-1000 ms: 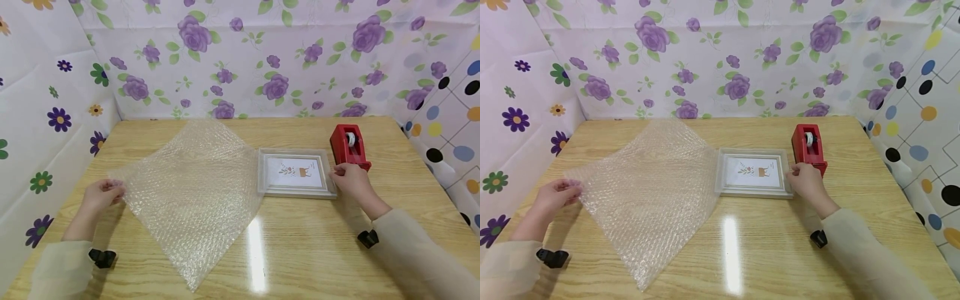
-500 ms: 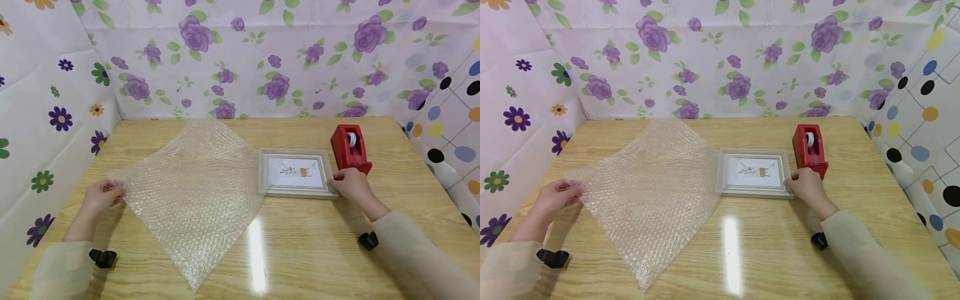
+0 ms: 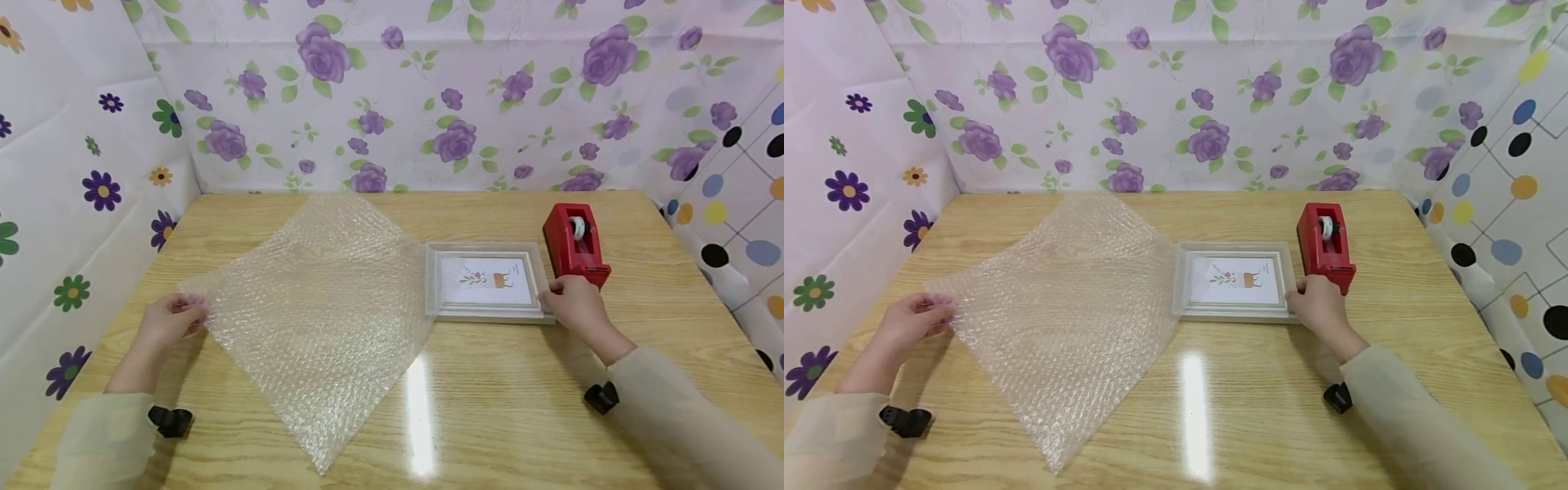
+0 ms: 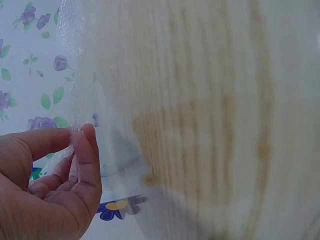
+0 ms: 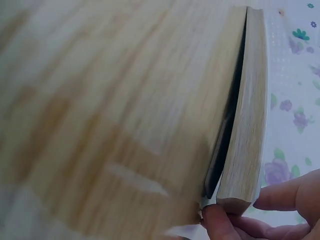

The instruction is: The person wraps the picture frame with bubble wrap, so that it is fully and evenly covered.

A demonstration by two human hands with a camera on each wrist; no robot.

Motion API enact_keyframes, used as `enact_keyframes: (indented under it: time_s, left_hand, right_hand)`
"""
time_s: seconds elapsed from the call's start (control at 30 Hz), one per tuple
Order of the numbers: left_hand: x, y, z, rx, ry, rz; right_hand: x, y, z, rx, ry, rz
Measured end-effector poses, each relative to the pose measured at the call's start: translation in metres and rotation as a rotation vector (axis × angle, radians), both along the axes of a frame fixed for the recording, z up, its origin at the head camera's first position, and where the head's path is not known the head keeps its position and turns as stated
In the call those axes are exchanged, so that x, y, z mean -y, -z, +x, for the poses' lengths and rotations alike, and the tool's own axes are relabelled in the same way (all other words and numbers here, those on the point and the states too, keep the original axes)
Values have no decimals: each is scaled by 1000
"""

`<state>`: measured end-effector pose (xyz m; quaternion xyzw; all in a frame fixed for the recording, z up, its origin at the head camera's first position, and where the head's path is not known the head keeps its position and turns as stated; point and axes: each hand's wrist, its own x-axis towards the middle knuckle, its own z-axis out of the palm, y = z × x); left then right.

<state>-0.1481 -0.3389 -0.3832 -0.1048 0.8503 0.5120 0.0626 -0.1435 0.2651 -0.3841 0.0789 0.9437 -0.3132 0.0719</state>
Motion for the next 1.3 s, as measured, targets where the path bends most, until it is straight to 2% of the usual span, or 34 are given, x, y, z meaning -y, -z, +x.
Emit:
enact_keyframes:
  time_s: [0.3, 0.5, 0.6, 0.93, 1.13, 1.3]
  left_hand:
    - [2, 3, -1, 1, 1, 5]
    - [2, 1, -2, 5, 1, 10]
    - [2, 1, -2, 9, -2, 25]
    - [1, 1, -1, 22, 4, 10]
    - [-1, 1, -1, 23, -1, 8]
    - [-1, 0, 0, 15, -2, -23]
  right_hand:
    - [-7, -3, 0, 6, -27, -54]
    - [-17, -4, -3, 203, 36, -321]
    - [-20, -4, -5, 262, 44, -393]
    - [-21, -5, -5, 284, -8, -332]
    - [-22, -8, -4, 289, -15, -369]
    - [-26, -9, -3, 307, -27, -453]
